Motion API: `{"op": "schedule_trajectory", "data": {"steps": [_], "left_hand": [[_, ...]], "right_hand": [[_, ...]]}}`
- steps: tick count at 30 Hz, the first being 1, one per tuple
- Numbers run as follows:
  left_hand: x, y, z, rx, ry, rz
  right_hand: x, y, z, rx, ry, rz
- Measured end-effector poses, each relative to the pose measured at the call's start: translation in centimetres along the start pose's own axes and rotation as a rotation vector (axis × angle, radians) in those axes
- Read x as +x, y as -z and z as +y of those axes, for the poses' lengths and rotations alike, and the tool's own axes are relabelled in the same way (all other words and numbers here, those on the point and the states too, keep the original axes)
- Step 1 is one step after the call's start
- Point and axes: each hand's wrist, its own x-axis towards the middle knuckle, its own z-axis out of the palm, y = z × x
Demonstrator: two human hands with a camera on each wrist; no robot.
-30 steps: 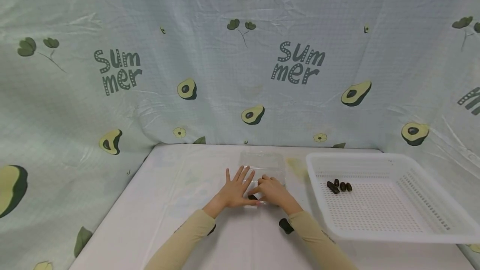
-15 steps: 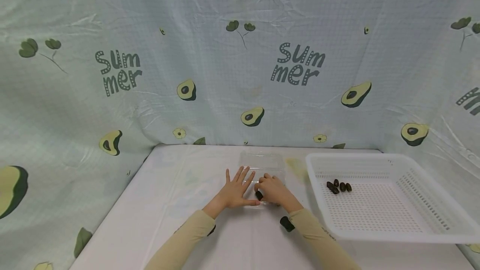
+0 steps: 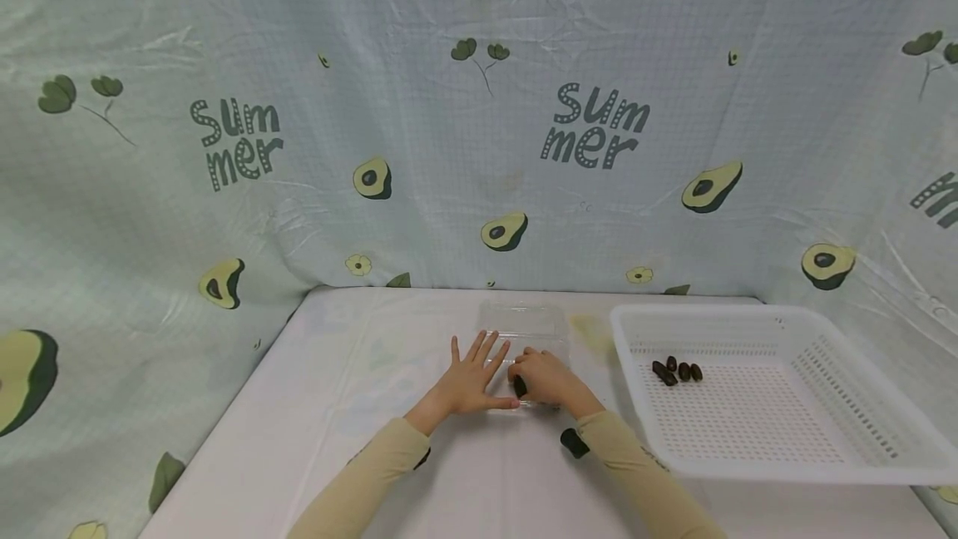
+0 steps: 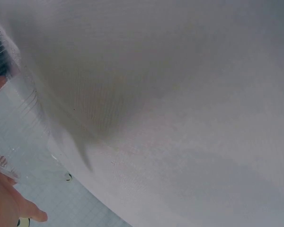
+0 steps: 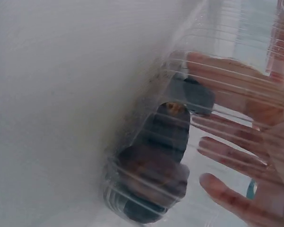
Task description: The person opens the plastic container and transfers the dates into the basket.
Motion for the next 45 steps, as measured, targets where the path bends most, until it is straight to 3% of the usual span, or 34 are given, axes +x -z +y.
{"op": "schedule_trajectory", "data": {"steps": [9,16,35,39,45], "left_hand": [[0.1,-0.3,-0.1,0.001,-0.002,0.016],[0.2,-0.4,-0.1,0.004,-0.006,0.018],[0.1,-0.3,-0.1,-0.019,-0.013,0.032],[0.2,-0.4,-0.1,-0.013,-0.011,0.029],[0.2,-0.3,-0.1,-0.01,-0.011,0.025]], "right_hand": [[-0.3,0.1,0.3,-0.097,0.005,0.053],[-0.4,-0.1,0.7,-0.019,0.019,0.008],[-0.3,-0.1,1.2,0.037,0.041,-0.025],[-0.4,0.1,1.1,-0.006,0.054,0.004],[-0.7,0.7,0.6,-0.12,0.061,0.112]]}}
